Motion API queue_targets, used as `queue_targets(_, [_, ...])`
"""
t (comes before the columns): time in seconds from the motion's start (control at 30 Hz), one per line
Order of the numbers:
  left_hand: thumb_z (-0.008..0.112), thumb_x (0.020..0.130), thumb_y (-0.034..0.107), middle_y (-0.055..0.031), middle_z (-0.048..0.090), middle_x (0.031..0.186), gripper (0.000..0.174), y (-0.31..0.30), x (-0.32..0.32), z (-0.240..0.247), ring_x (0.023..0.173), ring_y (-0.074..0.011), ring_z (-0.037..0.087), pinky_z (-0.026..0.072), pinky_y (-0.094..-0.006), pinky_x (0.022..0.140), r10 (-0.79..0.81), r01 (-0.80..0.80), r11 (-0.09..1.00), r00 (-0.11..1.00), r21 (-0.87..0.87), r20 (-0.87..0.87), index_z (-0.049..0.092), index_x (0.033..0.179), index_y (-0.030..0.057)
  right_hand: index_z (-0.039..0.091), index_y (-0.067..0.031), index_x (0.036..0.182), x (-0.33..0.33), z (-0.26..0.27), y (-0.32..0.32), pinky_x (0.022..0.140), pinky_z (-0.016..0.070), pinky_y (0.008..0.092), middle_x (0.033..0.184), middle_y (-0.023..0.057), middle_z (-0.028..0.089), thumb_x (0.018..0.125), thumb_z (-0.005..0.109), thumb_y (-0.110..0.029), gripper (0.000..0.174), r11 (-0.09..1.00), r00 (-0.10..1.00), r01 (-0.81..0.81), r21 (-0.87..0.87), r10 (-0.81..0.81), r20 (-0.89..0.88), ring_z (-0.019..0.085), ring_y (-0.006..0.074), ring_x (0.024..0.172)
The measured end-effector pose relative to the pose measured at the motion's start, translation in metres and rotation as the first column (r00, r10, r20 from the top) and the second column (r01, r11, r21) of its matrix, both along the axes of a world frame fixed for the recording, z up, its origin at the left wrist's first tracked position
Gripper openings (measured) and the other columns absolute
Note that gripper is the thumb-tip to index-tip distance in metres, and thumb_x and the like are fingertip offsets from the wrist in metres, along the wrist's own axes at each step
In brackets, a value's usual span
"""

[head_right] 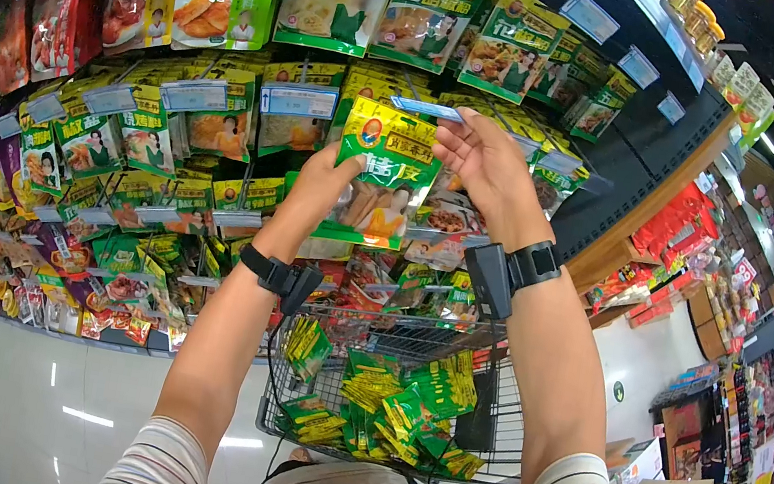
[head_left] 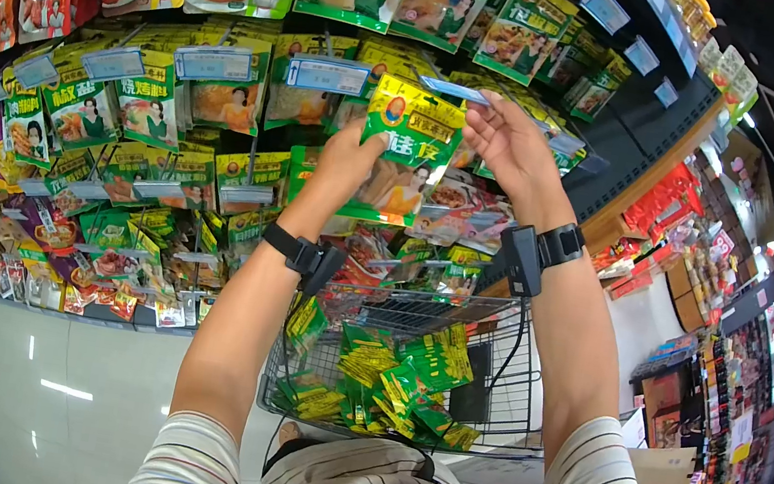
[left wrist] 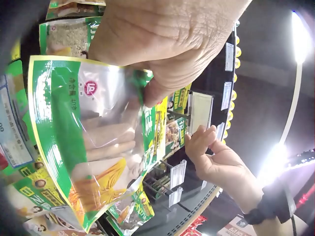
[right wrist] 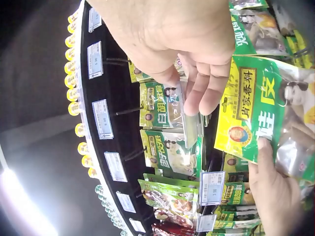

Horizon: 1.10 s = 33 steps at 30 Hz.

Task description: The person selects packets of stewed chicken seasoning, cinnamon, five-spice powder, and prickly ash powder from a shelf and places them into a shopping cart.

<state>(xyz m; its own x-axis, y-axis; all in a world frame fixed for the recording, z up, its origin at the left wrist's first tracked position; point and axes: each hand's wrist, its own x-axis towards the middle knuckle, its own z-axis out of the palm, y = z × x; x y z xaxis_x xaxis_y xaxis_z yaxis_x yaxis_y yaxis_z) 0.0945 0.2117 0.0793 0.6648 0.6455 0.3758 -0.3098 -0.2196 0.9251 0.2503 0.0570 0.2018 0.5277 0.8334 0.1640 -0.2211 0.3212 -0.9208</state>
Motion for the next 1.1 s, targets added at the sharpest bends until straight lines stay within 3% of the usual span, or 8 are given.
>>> queue_targets(0.07, [0.058,0.095,0.020,-0.0072,0.066,0.101,0.032,-0.001,0.004,0.000,0.088,-0.0155,0.058,0.0453,-0.0339,0.078,-0.008,0.006,1.000,0.998,0.023,0.062,0.062,0.119,-0.0005,0.061,0.0012,0.108,-0.001,0.000,0.000,0.076,0.0580,0.0346,0.096,0.0115,0.064,0.097,0.060,-0.016,0.021,1.000,1.000,-0.005,0.009,0.005,-0.002,0.065,0.0201,0.087])
queue_targets(0.27, [0.058,0.095,0.023,-0.0065,0.066,0.093,0.031,0.004,0.014,0.007,0.079,-0.0133,0.056,0.0437,-0.0342,0.069,0.095,-0.088,0.993,0.993,0.083,-0.073,0.063,0.115,-0.0002,0.062,-0.0002,0.105,-0.002,0.000,0.001,0.073,0.0588,0.0342,0.093,0.0114,0.066,0.095,0.063,-0.017,0.019,1.000,1.000,-0.018,0.022,0.018,-0.013,0.066,0.0191,0.082])
queue_targets(0.47, [0.058,0.094,0.024,-0.0081,0.066,0.089,0.031,0.010,0.018,-0.002,0.074,-0.0159,0.056,0.0444,-0.0350,0.068,0.100,-0.099,0.995,0.994,0.025,-0.041,0.063,0.113,-0.0006,0.060,-0.0003,0.104,0.003,-0.005,0.001,0.074,0.0592,0.0352,0.094,0.0124,0.066,0.095,0.062,-0.017,0.019,0.999,0.999,-0.043,0.017,0.043,-0.008,0.067,0.0204,0.082])
queue_targets(0.57, [0.058,0.092,0.028,-0.0249,0.068,0.094,0.035,0.016,0.026,-0.009,0.085,-0.0383,0.065,0.0479,-0.0449,0.078,0.209,-0.207,0.971,0.978,0.120,-0.005,0.065,0.109,-0.0020,0.057,-0.0004,0.105,0.006,-0.011,0.000,0.074,0.0594,0.0367,0.096,0.0128,0.065,0.097,0.059,-0.017,0.019,0.999,0.999,-0.046,-0.003,0.046,-0.014,0.067,0.0220,0.085])
queue_targets(0.77, [0.057,0.093,0.029,-0.0284,0.066,0.101,0.038,0.060,0.073,-0.034,0.099,-0.0452,0.060,0.0449,-0.0478,0.086,0.354,-0.355,0.926,0.935,0.128,0.031,0.061,0.115,-0.0013,0.053,0.0002,0.107,-0.004,-0.023,-0.005,0.079,0.0602,0.0405,0.103,0.0173,0.065,0.099,0.054,-0.017,0.019,0.999,0.999,-0.028,-0.020,0.027,-0.039,0.069,0.0279,0.094])
queue_targets(0.87, [0.059,0.095,0.021,-0.0114,0.067,0.107,0.035,0.078,0.078,-0.029,0.095,-0.0216,0.060,0.0454,-0.0350,0.084,0.197,-0.196,0.978,0.980,0.067,-0.004,0.060,0.124,0.0015,0.050,0.0026,0.112,-0.010,-0.031,-0.011,0.084,0.0595,0.0422,0.110,0.0219,0.064,0.099,0.052,-0.015,0.021,0.998,0.997,-0.062,-0.023,0.061,-0.048,0.067,0.0313,0.101])
queue_targets(1.0, [0.057,0.096,0.021,-0.0102,0.066,0.111,0.036,0.093,0.096,-0.025,0.098,-0.0222,0.059,0.0443,-0.0377,0.087,0.275,-0.269,0.962,0.944,0.057,-0.181,0.058,0.127,0.0030,0.048,0.0024,0.120,-0.016,-0.047,-0.026,0.085,0.0588,0.0422,0.116,0.0230,0.063,0.100,0.050,-0.014,0.026,0.993,0.996,-0.079,-0.082,0.076,-0.042,0.066,0.0327,0.104])
queue_targets(1.1, [0.058,0.093,0.027,-0.0147,0.068,0.103,0.036,0.104,0.102,-0.021,0.092,-0.0262,0.062,0.0456,-0.0400,0.083,0.353,-0.325,0.929,0.920,0.176,-0.168,0.062,0.119,0.0026,0.048,-0.0009,0.121,-0.021,-0.058,-0.046,0.084,0.0585,0.0420,0.119,0.0224,0.062,0.099,0.050,-0.014,0.025,0.986,0.994,-0.097,-0.136,0.091,-0.054,0.066,0.0327,0.103])
